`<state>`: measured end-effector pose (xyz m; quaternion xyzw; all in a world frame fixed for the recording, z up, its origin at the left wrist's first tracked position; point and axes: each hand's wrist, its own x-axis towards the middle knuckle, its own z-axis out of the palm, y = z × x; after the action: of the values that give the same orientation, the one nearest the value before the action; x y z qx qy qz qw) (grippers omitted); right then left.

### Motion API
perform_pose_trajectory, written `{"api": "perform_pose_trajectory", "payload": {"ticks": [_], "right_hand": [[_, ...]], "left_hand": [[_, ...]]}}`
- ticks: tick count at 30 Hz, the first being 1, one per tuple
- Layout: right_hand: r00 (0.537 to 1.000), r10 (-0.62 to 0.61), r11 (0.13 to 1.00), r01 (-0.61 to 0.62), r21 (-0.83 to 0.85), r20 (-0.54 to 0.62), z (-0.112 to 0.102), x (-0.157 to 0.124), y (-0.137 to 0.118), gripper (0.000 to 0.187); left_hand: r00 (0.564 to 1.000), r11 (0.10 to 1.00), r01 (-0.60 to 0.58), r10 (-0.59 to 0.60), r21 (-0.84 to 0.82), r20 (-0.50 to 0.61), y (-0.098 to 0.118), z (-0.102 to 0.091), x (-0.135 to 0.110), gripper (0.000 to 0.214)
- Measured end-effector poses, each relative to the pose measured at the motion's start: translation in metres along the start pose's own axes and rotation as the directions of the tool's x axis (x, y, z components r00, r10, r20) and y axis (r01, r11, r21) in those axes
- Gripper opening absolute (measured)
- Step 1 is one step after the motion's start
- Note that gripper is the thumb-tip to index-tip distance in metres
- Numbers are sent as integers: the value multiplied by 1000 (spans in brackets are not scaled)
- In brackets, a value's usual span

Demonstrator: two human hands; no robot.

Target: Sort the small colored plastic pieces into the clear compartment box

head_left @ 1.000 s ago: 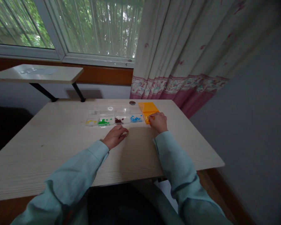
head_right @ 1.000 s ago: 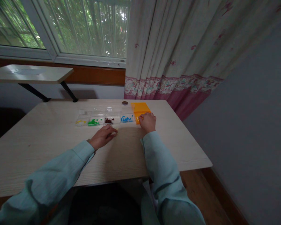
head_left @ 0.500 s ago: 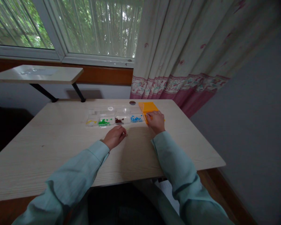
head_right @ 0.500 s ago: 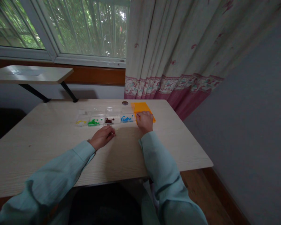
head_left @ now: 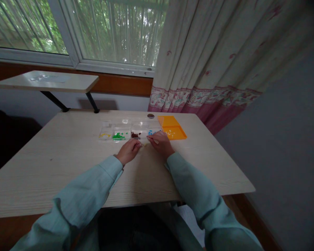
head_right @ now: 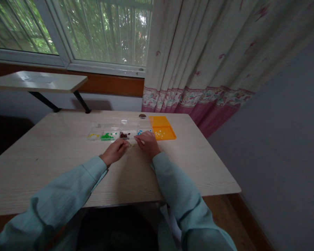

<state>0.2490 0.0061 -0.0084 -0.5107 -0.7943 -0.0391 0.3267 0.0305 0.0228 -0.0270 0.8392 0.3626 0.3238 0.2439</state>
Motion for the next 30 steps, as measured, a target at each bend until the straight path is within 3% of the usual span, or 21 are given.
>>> {"api": "perform_pose_trajectory", "payload": {"ticks": [4, 8, 24, 27, 30], "right_hand": [[990, -129, 987, 122, 108, 62, 3, 0, -12, 26], [974, -187, 975, 168, 148, 124, 6, 0, -17, 27], [976, -199, 970, 183, 162, 91, 8, 0, -20, 26], [979, -184, 975, 171, 140, 88, 7, 1, -13, 25], [992, -91, 995, 88, 40, 88, -6, 4, 7, 26]], "left_hand": [[999, 997, 37, -39, -73, -32, -1, -1, 3, 24], [999, 995, 42, -44, -87, -23, -2, -2, 3, 27], [999, 995, 50, -51, -82, -16, -1, -1, 2, 28], [998, 994, 63, -65, -93, -17, -1, -1, 1, 31], [997, 993, 72, -74, -89, -17, 0, -2, 0, 31]]}}
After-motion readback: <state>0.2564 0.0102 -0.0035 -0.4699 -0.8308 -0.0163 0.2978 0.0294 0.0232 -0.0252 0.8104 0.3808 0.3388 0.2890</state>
